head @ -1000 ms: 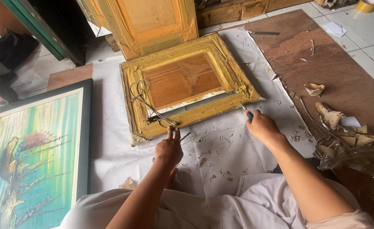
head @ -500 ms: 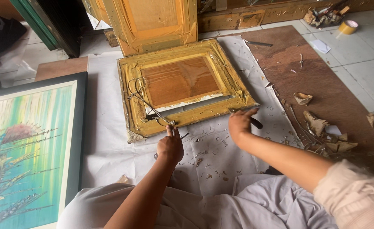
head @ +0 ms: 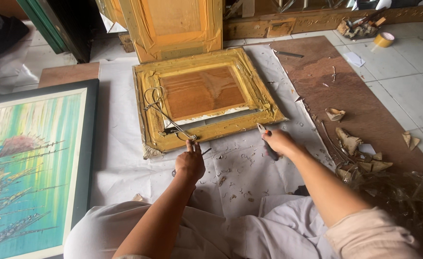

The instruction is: The person sits on the floor and uses pliers and a screwdriver to remove nails and staples from the back of a wooden picture frame. The person works methodically along the frame edges, extracting fasteners and leaving debris on the protective sheet.

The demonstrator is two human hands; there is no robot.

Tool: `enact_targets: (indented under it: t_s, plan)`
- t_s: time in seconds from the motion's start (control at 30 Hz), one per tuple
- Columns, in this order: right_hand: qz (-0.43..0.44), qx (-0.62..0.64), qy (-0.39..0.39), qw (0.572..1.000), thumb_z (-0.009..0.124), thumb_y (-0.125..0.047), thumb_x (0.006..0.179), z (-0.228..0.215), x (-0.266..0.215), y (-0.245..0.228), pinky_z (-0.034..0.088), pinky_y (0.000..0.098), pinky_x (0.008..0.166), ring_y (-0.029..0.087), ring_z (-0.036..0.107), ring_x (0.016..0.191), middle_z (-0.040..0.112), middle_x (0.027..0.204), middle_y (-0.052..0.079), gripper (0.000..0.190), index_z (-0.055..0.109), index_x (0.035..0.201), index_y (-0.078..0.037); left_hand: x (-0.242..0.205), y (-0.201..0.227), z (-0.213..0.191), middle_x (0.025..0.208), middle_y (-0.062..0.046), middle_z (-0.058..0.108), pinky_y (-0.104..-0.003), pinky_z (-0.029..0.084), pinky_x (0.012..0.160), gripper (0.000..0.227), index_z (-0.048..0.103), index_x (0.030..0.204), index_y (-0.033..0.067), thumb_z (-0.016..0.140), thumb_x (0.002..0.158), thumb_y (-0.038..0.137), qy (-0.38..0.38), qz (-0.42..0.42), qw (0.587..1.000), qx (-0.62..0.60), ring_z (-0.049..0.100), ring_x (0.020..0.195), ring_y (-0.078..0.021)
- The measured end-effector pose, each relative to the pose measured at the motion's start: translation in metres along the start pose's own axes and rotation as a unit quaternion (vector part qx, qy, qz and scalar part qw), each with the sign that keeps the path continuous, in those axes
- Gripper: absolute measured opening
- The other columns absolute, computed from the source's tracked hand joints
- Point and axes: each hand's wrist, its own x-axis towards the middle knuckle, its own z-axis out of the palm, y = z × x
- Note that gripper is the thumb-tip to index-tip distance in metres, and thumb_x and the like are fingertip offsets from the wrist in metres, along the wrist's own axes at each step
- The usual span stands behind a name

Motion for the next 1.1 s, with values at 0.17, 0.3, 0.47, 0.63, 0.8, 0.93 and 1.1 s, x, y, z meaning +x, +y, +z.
enact_targets:
  t_s: [0.17,0.3,0.47,0.63,0.8,0.93,1.1]
  plan:
    - [0.093,0.476,-0.161,0.859,0.06,-0.039,0.103,0.003,0.004,0.03,0.063,0.0314,0.059,0.023,0.071,0.071,0.069,0.083,0.015,0.044,0.062,0.103,0.005,-0.025,0.003,-0.023,0.168,-0.027,0.023,-0.049,0.059,0.088,0.084,0.027,0.163,0.0083,0.057,0.085,0.013,-0.005,-0.002,1.0,-0.005,0.069,0.115,-0.0381]
    - [0.053,0.463,-0.122,0.876,0.062,-0.034,0.103,-0.023,-0.013,0.028,0.064,0.0433,0.075,0.024,0.071,0.084,0.07,0.101,0.01,0.038,0.056,0.118,0.0,-0.035,0.003,-0.034,0.168,-0.025,0.023,-0.049,0.059,0.089,0.084,0.028,0.163,0.0111,0.057,0.084,0.013,-0.006,0.004,1.0,-0.014,0.069,0.115,-0.0392]
    - [-0.002,0.13,0.092,0.987,0.052,-0.036,0.1,-0.028,0.038,0.065,0.061,0.054,0.082,0.038,0.072,0.105,0.072,0.114,0.023,0.047,0.054,0.133,-0.003,-0.016,0.005,-0.017,0.168,-0.025,0.025,-0.048,0.06,0.086,0.084,0.03,0.162,0.0105,0.06,0.083,0.016,-0.002,-0.003,1.0,0.013,0.071,0.112,-0.0378]
    - [-0.024,-0.231,0.122,0.965,0.053,-0.038,0.09,-0.004,0.108,0.106,0.063,0.0519,0.077,0.039,0.076,0.097,0.077,0.102,0.021,0.041,0.068,0.113,-0.007,-0.006,0.005,-0.009,0.167,-0.027,0.026,-0.047,0.061,0.084,0.084,0.032,0.161,0.0099,0.062,0.083,0.017,0.002,-0.005,1.0,0.029,0.072,0.11,-0.0368]
    - [-0.012,-0.318,0.111,0.941,0.039,-0.018,0.098,-0.006,0.082,0.069,0.056,0.0665,0.081,0.045,0.073,0.107,0.077,0.107,0.026,0.042,0.068,0.12,0.003,-0.009,0.007,-0.01,0.166,-0.028,0.027,-0.047,0.061,0.083,0.084,0.033,0.161,0.0084,0.062,0.082,0.017,0.008,-0.006,1.0,0.027,0.072,0.109,-0.0364]
    - [0.008,-0.436,0.124,0.891,0.041,-0.015,0.104,0.011,0.051,0.033,0.052,0.0731,0.082,0.051,0.07,0.107,0.072,0.109,0.034,0.036,0.064,0.12,0.006,-0.009,0.008,-0.01,0.166,-0.028,0.027,-0.047,0.061,0.084,0.085,0.032,0.161,0.0078,0.061,0.082,0.017,0.012,-0.004,1.0,0.027,0.072,0.109,-0.0361]
    - [-0.079,-0.362,0.101,0.923,0.036,-0.02,0.103,0.009,0.088,0.066,0.057,0.0651,0.071,0.044,0.076,0.095,0.076,0.094,0.026,0.045,0.074,0.107,0.004,-0.009,0.007,-0.01,0.166,-0.029,0.027,-0.046,0.061,0.083,0.085,0.033,0.161,0.0074,0.061,0.082,0.017,0.01,-0.004,1.0,0.028,0.072,0.109,-0.0356]
